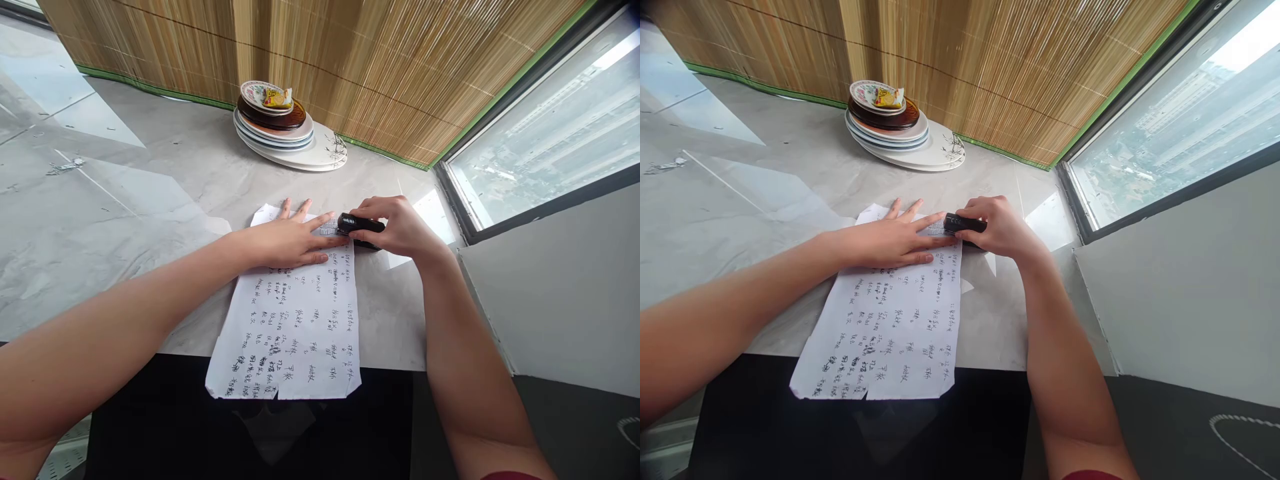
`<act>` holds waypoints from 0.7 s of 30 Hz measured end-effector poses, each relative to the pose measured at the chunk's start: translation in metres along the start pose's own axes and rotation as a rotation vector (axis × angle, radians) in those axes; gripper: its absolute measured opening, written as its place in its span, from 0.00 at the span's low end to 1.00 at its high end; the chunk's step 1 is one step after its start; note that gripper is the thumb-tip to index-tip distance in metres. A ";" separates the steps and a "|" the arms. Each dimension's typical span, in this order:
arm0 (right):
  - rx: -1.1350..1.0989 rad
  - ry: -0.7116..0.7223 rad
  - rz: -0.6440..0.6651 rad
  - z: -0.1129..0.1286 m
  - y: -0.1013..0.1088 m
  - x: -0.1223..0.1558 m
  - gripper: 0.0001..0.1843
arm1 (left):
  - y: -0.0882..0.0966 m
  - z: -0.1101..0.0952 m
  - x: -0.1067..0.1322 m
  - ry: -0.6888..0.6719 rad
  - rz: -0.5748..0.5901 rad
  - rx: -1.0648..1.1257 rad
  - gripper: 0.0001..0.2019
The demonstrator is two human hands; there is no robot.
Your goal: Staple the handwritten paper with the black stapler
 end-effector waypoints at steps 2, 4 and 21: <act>0.004 0.005 0.003 0.001 0.000 0.000 0.09 | -0.001 0.001 0.000 -0.006 -0.001 0.005 0.29; 0.006 0.014 0.008 0.001 0.000 0.000 0.09 | -0.002 0.001 -0.001 -0.012 0.002 0.005 0.29; 0.050 -0.005 0.039 0.001 -0.003 -0.001 0.09 | -0.001 0.002 0.000 -0.006 -0.026 0.003 0.30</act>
Point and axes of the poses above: each hand's wrist, its own x-axis away from the middle knuckle, its own y-axis out of the back of the hand, z = x × y, the point moved 5 cm from there along -x, towards the middle knuckle, and after that the axes turned 7 degrees about x, right-handed, at the moved point
